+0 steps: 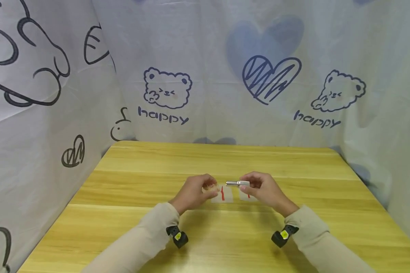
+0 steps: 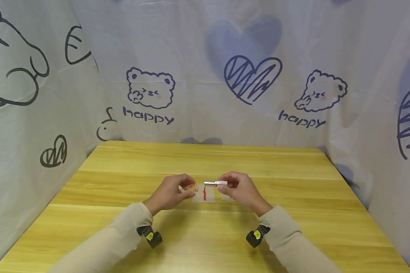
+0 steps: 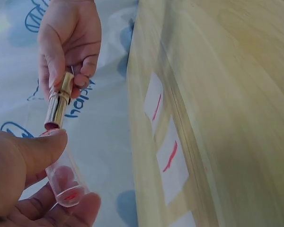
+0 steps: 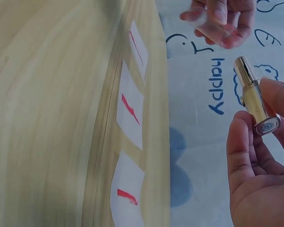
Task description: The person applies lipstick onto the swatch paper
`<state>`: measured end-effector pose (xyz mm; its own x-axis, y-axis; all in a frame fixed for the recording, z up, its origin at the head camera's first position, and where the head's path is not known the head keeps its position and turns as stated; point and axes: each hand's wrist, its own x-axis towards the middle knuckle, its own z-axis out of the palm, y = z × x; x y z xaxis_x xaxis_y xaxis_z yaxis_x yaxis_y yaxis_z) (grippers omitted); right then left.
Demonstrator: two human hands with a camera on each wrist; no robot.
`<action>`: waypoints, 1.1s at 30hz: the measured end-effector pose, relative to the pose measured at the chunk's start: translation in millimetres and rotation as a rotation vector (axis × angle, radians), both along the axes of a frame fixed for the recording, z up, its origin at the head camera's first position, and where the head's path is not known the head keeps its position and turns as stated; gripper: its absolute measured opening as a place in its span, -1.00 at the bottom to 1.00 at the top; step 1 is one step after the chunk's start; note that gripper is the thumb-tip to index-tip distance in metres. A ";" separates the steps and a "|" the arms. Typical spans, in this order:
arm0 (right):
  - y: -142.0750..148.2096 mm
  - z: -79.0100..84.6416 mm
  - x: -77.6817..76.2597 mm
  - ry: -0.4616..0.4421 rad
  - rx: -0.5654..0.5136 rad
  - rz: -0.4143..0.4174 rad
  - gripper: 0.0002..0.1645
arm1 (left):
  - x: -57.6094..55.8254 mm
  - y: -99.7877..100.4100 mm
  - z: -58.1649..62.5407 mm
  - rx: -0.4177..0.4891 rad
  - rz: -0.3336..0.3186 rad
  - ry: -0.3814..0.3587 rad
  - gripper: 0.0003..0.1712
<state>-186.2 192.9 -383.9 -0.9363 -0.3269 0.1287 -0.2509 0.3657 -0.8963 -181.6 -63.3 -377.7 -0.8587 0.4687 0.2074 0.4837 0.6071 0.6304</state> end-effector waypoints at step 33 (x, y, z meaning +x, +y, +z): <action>-20.7 2.8 7.6 -0.048 0.032 0.158 -0.62 | 11.9 21.0 0.8 0.115 -0.104 0.277 -0.74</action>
